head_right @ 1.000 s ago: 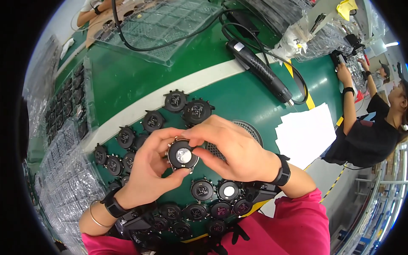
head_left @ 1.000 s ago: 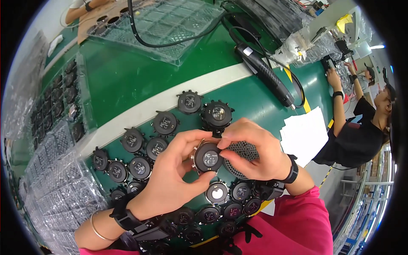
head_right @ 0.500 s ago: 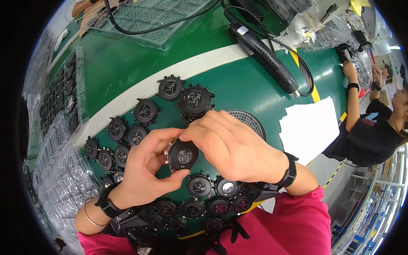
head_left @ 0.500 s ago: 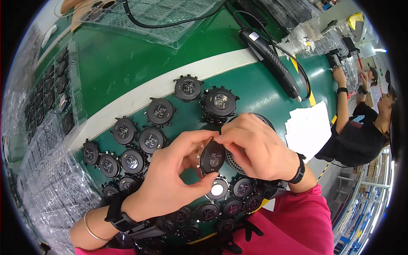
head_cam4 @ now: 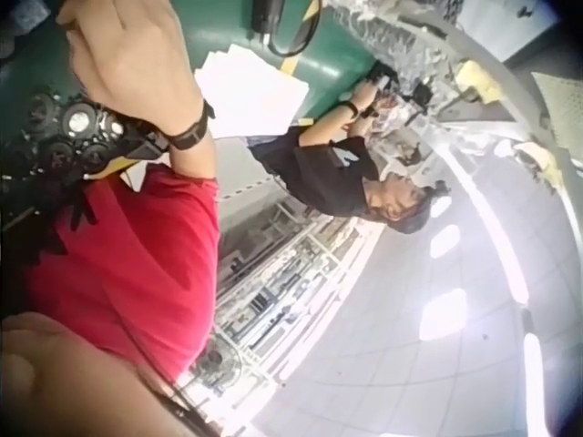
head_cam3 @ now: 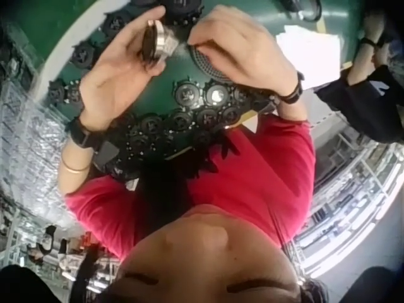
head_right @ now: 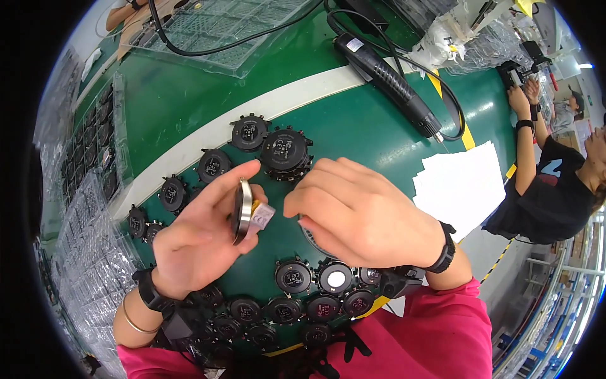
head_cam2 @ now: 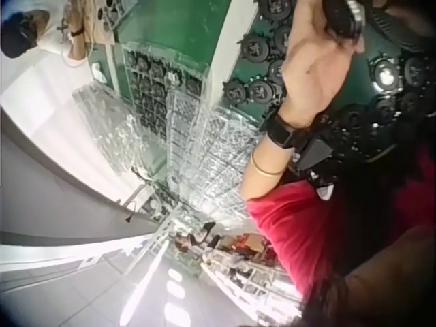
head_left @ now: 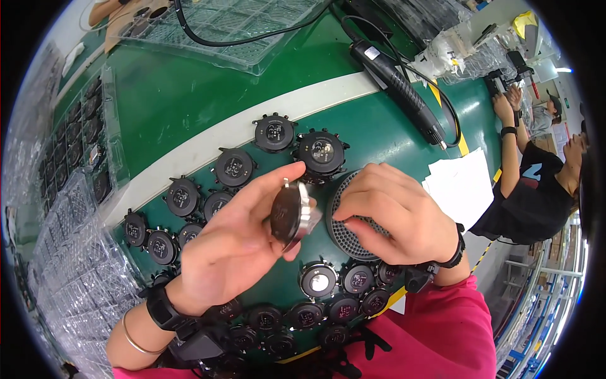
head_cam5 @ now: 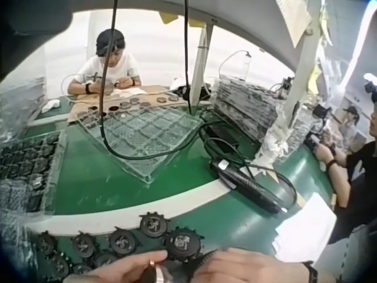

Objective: The person picks up a watch case, removes a small component from it by hand, and places the component onto a circular tray. They repeat this process with several watches before moving a plastic tray of cases aside.

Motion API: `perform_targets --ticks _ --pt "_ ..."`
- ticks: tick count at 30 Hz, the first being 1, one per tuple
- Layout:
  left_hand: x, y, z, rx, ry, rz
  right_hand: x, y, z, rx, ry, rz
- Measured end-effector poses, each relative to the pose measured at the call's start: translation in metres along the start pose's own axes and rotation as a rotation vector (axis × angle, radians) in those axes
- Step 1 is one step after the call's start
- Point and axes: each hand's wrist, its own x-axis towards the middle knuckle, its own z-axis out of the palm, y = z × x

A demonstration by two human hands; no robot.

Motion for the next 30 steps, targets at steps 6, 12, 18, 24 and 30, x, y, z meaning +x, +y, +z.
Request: perform_targets --ticks 6,12,18,24,30 --pt "-0.006 -0.007 -0.003 0.369 -0.012 0.012 0.0 0.002 0.008 0.044 0.053 -0.059" --pt "0.0 -0.006 -0.012 0.074 -0.125 -0.031 0.0 0.007 0.01 0.037 0.132 -0.082" --pt "0.0 -0.008 0.001 0.174 -0.079 0.021 0.001 0.006 0.013 0.075 0.219 -0.069" --pt "-0.004 -0.005 -0.003 0.377 -0.024 0.006 0.002 0.008 0.014 0.06 0.215 -0.085" --pt "-0.007 0.001 -0.004 0.418 -0.092 -0.047 0.001 0.009 0.014 0.07 0.218 -0.087"
